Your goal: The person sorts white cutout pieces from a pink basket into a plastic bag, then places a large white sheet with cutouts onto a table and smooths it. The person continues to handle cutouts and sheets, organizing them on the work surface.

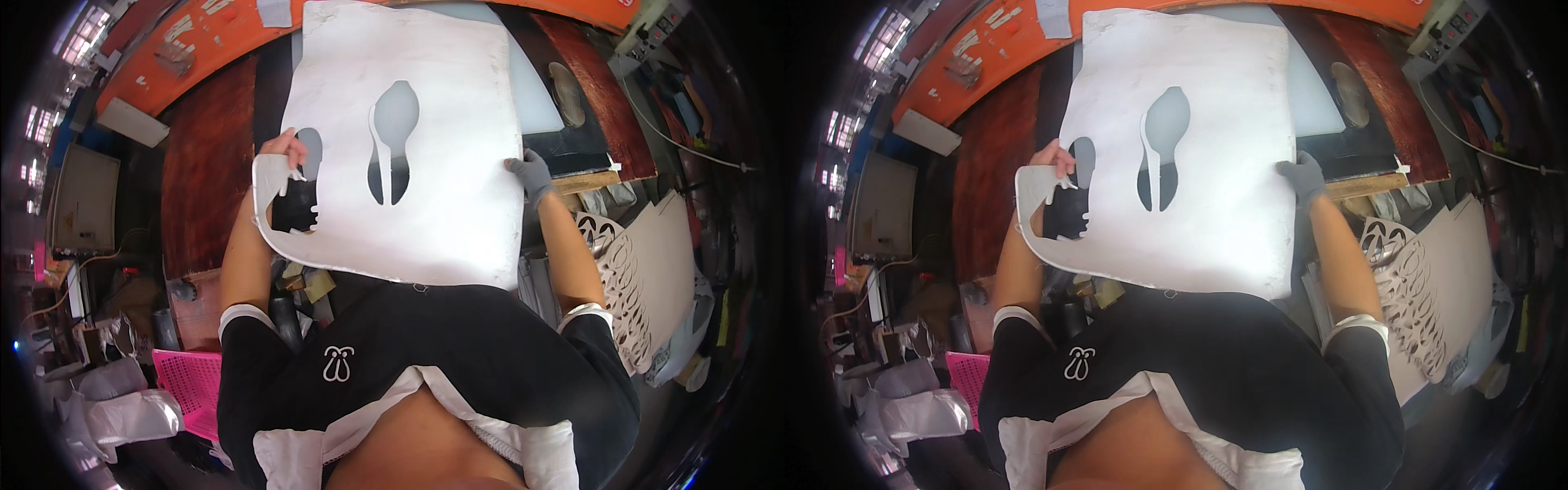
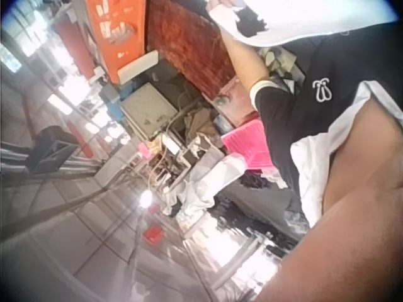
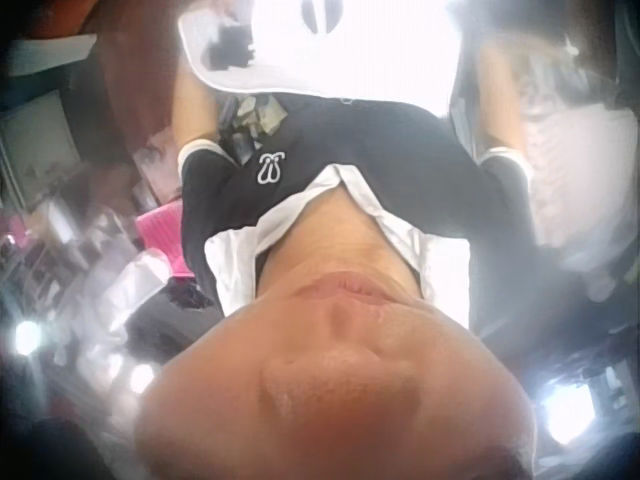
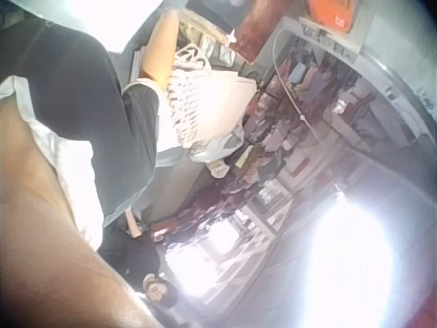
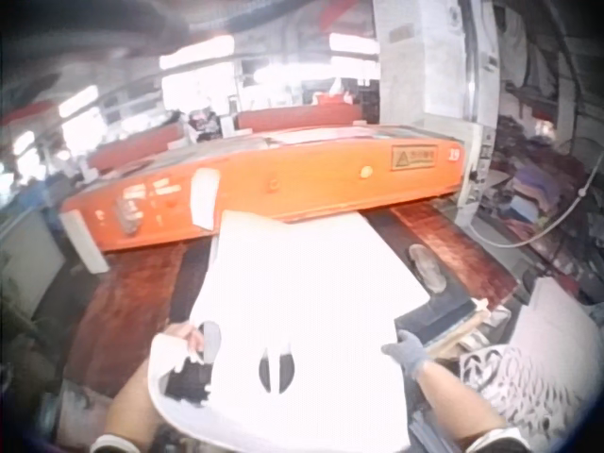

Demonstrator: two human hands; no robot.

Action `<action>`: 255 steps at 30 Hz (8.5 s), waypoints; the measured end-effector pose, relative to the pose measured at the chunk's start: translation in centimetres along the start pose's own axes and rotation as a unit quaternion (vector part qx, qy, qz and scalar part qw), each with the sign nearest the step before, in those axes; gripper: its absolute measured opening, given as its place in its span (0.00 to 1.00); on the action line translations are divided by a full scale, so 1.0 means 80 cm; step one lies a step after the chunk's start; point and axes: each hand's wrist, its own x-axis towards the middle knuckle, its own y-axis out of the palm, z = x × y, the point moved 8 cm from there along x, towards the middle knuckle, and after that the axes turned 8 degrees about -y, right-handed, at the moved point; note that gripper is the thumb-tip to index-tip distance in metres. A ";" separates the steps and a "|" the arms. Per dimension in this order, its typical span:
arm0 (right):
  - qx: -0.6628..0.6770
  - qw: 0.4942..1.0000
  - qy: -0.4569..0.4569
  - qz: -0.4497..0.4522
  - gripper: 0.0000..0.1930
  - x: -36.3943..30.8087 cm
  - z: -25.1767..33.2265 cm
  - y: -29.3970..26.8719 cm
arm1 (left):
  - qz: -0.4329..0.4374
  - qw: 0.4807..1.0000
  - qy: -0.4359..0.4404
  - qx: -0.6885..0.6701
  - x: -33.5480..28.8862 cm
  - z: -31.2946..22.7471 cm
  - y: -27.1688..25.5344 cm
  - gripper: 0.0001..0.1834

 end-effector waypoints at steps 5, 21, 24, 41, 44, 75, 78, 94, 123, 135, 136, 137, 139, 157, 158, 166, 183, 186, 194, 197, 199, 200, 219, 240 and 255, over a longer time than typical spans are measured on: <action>0.015 0.993 -0.115 0.009 0.14 0.070 0.047 -0.019 | -0.119 0.990 0.071 -0.004 -0.068 0.004 -0.067 0.23; -0.181 0.980 -0.022 0.082 0.17 0.091 0.004 -0.064 | -0.092 0.911 -0.011 0.402 -0.224 0.079 0.040 0.17; -0.180 0.981 -0.062 0.040 0.15 0.087 0.023 -0.048 | -0.071 0.946 -0.101 0.299 -0.209 0.075 0.044 0.11; -0.212 0.971 -0.106 0.014 0.15 0.151 0.034 -0.035 | -0.182 0.817 -0.060 0.544 0.033 0.040 0.109 0.32; -0.158 0.980 -0.122 0.008 0.15 0.153 0.023 -0.043 | -0.193 0.810 -0.053 0.551 0.034 0.045 0.108 0.32; -0.226 0.964 -0.138 0.011 0.16 0.158 0.020 -0.049 | -0.223 0.795 -0.044 0.563 0.027 0.044 0.112 0.31; -0.190 0.973 -0.132 0.022 0.16 0.163 0.014 -0.050 | -0.216 0.795 -0.049 0.564 0.026 0.044 0.111 0.32; -0.179 0.975 -0.131 0.017 0.14 0.182 -0.004 -0.060 | -0.213 0.814 -0.042 0.539 0.024 0.050 0.108 0.32; 0.203 0.617 -0.608 0.456 0.09 -0.327 0.412 0.171 | -0.237 0.790 -0.040 0.564 0.031 0.049 0.111 0.32; 0.314 0.600 -0.581 0.452 0.08 -0.327 0.392 0.181 | -0.241 0.784 -0.039 0.571 0.028 0.047 0.111 0.32; 0.311 0.600 -0.577 0.458 0.07 -0.329 0.391 0.185 | -0.241 0.786 -0.037 0.568 0.027 0.046 0.110 0.32; 0.311 0.601 -0.574 0.462 0.07 -0.330 0.390 0.188 | -0.243 0.788 -0.038 0.564 0.026 0.047 0.110 0.32; 0.305 0.602 -0.569 0.470 0.09 -0.335 0.388 0.193 | -0.248 0.785 -0.036 0.566 0.027 0.046 0.109 0.31; 0.197 0.503 -0.479 0.692 0.27 -0.369 0.372 0.264 | -0.264 0.787 0.011 0.558 0.041 0.064 0.104 0.32; 0.192 0.478 -0.493 0.701 0.29 -0.354 0.362 0.261 | -0.271 0.779 0.016 0.565 0.041 0.063 0.105 0.32; -0.350 0.849 -0.369 0.143 0.28 -0.047 0.137 0.093 | -0.232 0.833 -0.008 0.502 0.029 0.059 0.105 0.32; -0.115 0.989 -0.085 -0.045 0.25 0.133 0.053 -0.035 | -0.203 0.831 0.109 0.506 0.157 0.048 0.043 0.34; -0.361 0.922 -0.113 -0.086 0.22 0.146 0.072 -0.031 | -0.196 0.783 0.020 0.590 0.176 0.050 0.038 0.34; -0.379 0.925 -0.018 -0.012 0.26 0.085 0.010 -0.077 | -0.204 0.753 0.023 0.625 0.208 0.054 0.021 0.32; -0.386 0.916 -0.071 -0.081 0.29 0.066 -0.002 -0.095 | -0.213 0.731 0.115 0.638 0.233 0.065 0.011 0.31; -0.251 0.967 -0.031 -0.037 0.26 0.062 -0.027 -0.097 | -0.203 0.709 0.147 0.660 0.239 0.080 0.023 0.27; -0.313 0.940 -0.109 -0.080 0.24 0.064 -0.008 -0.091 | -0.193 0.758 0.243 0.574 0.229 0.067 0.041 0.25; -0.324 0.919 -0.213 -0.064 0.23 0.049 0.013 -0.065 | -0.097 0.738 0.200 0.638 0.069 -0.009 0.265 0.17; 0.035 0.999 -0.016 -0.006 0.15 0.076 -0.029 -0.082 | -0.779 0.527 -0.188 0.283 -0.660 0.036 -0.391 0.43; -0.174 0.981 0.023 -0.085 0.20 0.070 -0.046 -0.098 | -0.169 0.955 -0.242 0.022 -0.258 0.122 -0.201 0.22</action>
